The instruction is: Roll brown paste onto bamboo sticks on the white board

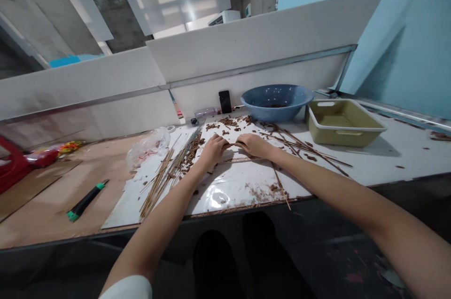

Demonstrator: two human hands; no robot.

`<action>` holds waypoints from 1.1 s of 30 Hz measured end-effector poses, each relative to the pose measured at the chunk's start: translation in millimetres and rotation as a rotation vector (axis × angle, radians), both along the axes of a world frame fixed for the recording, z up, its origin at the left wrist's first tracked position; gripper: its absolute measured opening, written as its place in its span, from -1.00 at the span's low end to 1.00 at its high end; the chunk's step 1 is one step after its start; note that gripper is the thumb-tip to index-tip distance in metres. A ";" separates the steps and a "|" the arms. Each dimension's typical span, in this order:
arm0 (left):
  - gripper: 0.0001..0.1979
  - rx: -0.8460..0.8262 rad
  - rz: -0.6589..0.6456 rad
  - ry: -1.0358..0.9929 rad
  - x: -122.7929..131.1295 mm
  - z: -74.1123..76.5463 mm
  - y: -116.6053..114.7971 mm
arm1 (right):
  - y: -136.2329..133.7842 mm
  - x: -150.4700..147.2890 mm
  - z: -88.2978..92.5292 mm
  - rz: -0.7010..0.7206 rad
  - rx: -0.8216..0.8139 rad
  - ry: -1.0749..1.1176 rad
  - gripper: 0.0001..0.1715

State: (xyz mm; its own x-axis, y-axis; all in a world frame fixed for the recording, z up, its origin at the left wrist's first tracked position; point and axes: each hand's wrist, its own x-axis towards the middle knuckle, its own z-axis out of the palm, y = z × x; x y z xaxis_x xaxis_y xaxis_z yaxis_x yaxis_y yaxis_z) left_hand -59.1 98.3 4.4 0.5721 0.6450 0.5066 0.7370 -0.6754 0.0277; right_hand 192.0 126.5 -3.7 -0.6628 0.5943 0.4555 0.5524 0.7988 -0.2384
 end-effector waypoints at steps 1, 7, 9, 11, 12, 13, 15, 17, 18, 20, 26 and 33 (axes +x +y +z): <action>-0.86 0.015 0.000 -0.004 -0.1 -0.2 0.3 | -0.2 0.2 0.4 0.003 -0.001 0.009 -0.79; -0.77 0.065 0.049 0.044 -0.1 -0.5 3.5 | -1.5 1.4 1.0 -0.023 -0.003 0.011 -0.72; -0.82 0.055 0.038 0.066 -0.5 1.1 2.5 | -1.3 1.0 0.1 -0.020 -0.012 0.019 -0.77; -0.84 0.062 0.025 0.069 -1.7 4.0 0.0 | -0.8 0.7 -0.6 -0.012 -0.028 0.041 -0.80; -0.82 0.074 0.027 0.059 -2.8 5.7 -1.5 | -0.6 1.1 -0.5 -0.011 -0.031 0.045 -0.78; -0.79 0.090 0.037 0.042 -4.6 7.5 -2.7 | -0.5 1.8 0.1 -0.009 -0.027 0.034 -0.76; -0.72 0.132 0.091 -0.002 -10.0 11.0 -3.7 | -1.3 4.3 2.5 -0.003 0.005 -0.034 -0.71; -0.68 0.167 0.173 -0.046 -17.6 13.6 -2.2 | -4.4 6.8 6.3 -0.018 0.054 -0.133 -0.68; -0.66 0.179 0.215 -0.066 -21.8 14.3 -0.8 | -7.1 7.1 8.3 -0.040 0.073 -0.178 -0.68; -0.65 0.192 0.281 -0.104 -29.5 14.2 2.4 | -13.9 3.5 10.9 -0.095 0.087 -0.227 -0.65; -0.67 0.198 0.374 -0.179 -39.5 7.2 8.4 | -22.3 -41.3 2.6 -0.096 -0.147 -0.251 -0.18; -0.69 0.216 0.443 -0.183 -40.2 3.2 11.5 | -30.2 -47.2 -16.4 -0.088 -0.166 -0.349 0.09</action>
